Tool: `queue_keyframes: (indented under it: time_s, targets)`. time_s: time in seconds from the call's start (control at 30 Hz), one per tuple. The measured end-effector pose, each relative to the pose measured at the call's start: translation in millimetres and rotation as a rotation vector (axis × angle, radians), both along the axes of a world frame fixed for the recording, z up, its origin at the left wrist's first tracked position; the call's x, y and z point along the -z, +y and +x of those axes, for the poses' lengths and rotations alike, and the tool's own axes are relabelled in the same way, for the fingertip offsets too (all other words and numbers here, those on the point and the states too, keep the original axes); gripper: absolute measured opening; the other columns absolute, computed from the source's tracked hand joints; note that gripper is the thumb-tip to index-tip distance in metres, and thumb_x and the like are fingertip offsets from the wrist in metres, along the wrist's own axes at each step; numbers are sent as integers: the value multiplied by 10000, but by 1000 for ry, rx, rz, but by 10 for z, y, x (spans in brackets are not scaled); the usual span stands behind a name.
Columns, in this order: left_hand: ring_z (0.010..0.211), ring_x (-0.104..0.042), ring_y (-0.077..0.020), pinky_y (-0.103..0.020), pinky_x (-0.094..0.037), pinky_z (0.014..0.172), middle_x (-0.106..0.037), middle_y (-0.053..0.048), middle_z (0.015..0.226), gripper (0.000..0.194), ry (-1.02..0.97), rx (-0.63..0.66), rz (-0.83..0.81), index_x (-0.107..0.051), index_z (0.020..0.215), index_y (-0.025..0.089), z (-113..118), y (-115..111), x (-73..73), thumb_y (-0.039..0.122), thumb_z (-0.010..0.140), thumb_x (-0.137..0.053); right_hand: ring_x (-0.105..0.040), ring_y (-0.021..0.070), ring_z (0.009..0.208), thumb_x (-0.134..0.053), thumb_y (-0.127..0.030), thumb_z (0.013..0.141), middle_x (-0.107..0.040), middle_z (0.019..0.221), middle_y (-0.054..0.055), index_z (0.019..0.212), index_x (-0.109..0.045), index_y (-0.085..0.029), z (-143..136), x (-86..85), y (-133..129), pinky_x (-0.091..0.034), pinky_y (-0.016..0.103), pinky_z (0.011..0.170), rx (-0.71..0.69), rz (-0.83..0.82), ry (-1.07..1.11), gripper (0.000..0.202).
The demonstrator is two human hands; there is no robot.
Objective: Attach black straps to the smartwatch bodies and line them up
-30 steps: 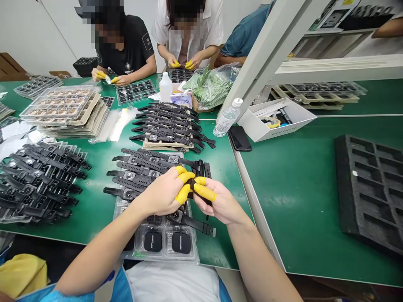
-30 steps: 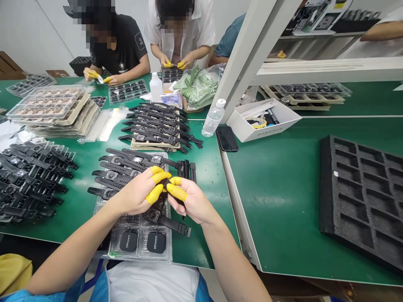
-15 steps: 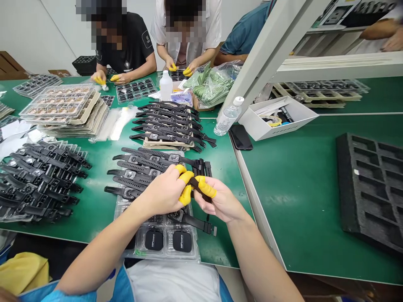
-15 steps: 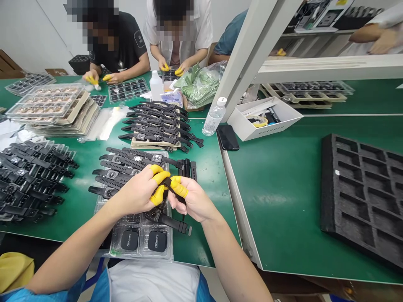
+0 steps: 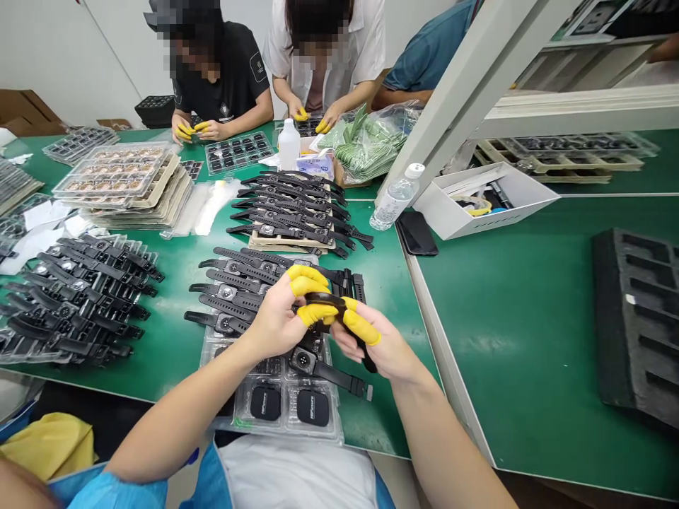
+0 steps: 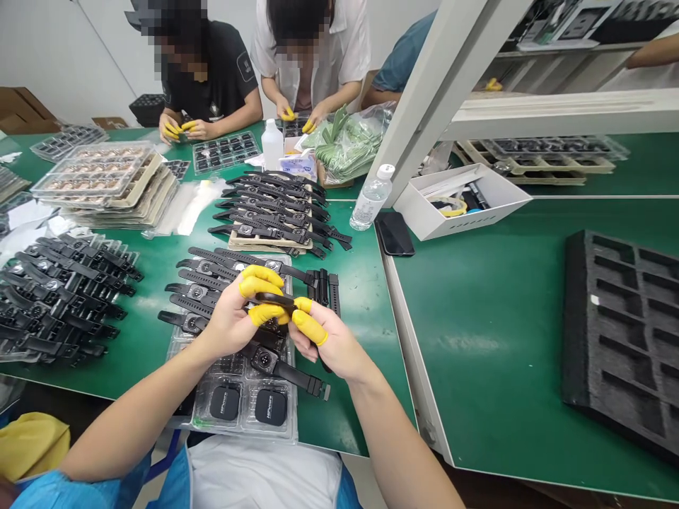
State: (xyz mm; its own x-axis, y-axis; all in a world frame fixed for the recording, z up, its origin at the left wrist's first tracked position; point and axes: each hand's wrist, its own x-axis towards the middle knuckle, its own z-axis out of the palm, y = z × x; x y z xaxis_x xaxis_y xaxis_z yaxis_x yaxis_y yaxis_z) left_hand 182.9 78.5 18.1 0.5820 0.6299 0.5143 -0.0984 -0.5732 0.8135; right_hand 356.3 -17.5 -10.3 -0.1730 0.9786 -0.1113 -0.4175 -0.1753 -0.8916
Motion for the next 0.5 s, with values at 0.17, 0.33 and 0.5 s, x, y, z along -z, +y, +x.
queue_keyframes:
  time_s: [0.17, 0.33, 0.5]
  targets:
    - [771, -769, -154, -261, -627, 641, -770, -75, 1156, 291, -388, -235, -440, -554, 1103, 224, -25, 100, -94, 450, 992, -701, -161, 70, 481, -689, -652, 928, -335, 562, -116, 909, -534, -219, 88, 2, 6, -147, 206, 420, -161, -127, -13, 460]
    - [649, -762, -159, -257, -611, 550, -795, -83, 1150, 373, -401, -383, -545, -507, 1081, 231, -62, 224, -126, 510, 957, -721, -300, 62, 436, -778, -568, 893, -495, 597, -91, 932, -527, -227, 105, -2, 16, -229, 214, 416, 34, -74, -107, 426]
    - [999, -787, -231, -363, -668, 854, -774, -119, 1225, 288, 170, -31, -189, -666, 1275, 186, 19, 33, 60, 235, 1010, -566, -371, 77, 433, -698, -582, 955, -546, 609, -68, 930, -548, -225, -66, -45, -8, -275, 232, 427, 115, 33, -25, 389]
